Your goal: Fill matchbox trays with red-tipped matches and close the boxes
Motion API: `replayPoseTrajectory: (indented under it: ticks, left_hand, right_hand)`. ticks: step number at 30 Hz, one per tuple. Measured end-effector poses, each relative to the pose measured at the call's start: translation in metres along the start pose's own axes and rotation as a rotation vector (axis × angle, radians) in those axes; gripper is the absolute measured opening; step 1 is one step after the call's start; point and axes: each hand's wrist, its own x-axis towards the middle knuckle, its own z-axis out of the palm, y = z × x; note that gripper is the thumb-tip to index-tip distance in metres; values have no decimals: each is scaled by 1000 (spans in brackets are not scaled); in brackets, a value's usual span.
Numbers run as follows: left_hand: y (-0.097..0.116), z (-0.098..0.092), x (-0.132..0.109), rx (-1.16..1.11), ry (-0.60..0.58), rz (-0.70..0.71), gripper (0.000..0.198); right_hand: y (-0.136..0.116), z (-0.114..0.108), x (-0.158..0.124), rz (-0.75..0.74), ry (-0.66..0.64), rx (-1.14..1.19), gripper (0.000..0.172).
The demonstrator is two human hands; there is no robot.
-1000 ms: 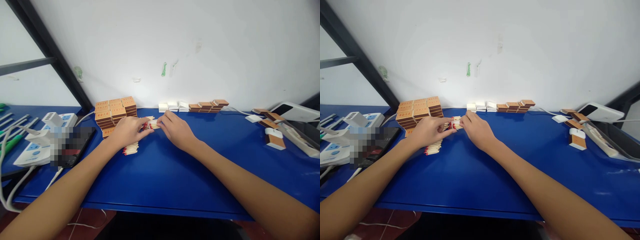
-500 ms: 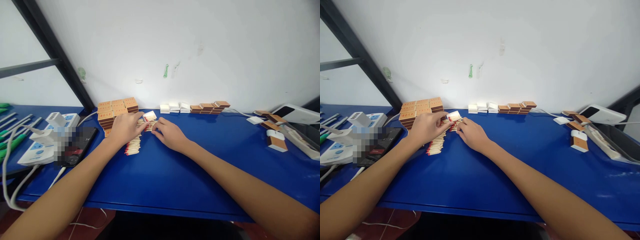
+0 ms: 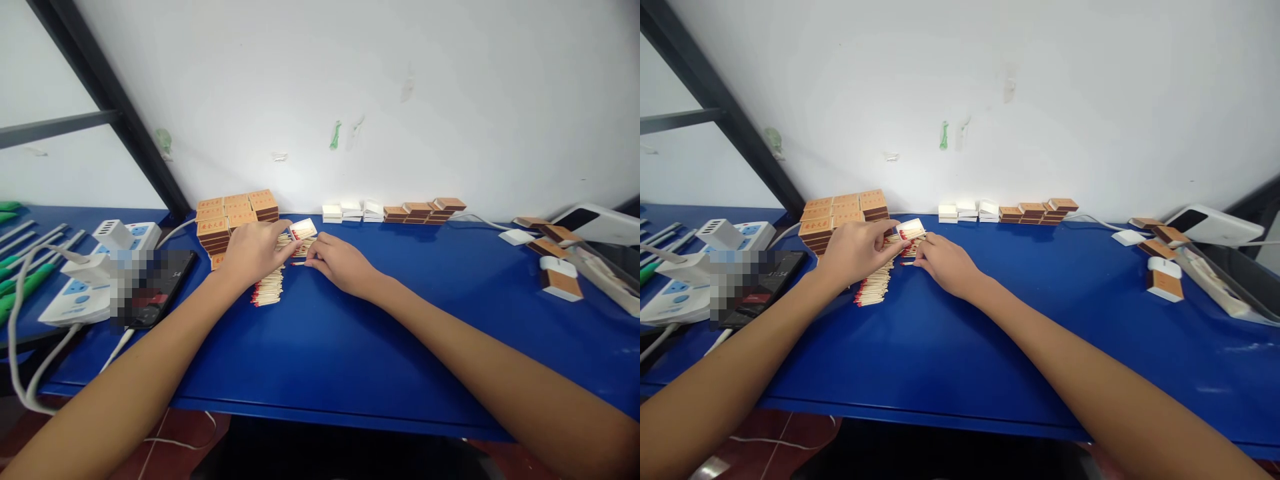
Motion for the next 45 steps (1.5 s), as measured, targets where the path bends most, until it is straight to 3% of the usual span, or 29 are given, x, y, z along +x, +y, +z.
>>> replayPoseTrajectory:
  ticks: [5, 13, 18, 23, 28, 33, 37, 45]
  left_hand:
    - [-4, 2, 0, 12, -22, 22, 41]
    - [1, 4, -2, -83, -117, 155, 45]
    - [1, 8, -4, -189, -77, 226, 45]
    - [0, 7, -2, -237, -85, 191, 46]
    - [-3, 2, 0, -197, -35, 66, 40]
    - [-5, 1, 2, -136, 50, -39, 40]
    - [-3, 2, 1, -133, 16, -61, 40]
    - [2, 2, -1, -95, 4, -51, 37]
  right_hand:
    - [4, -9, -6, -19, 3, -68, 8]
    - [14, -31, -13, 10, 253, -198, 14]
    - [10, -29, -12, -31, 208, -253, 16]
    - [9, -29, -13, -35, 217, -235, 13]
    - [5, -25, -16, -29, 266, -180, 12]
    - [1, -12, -13, -66, 159, -77, 9]
    - [4, -3, -7, -99, 75, -21, 14]
    - [8, 4, -4, -124, 112, 0, 17]
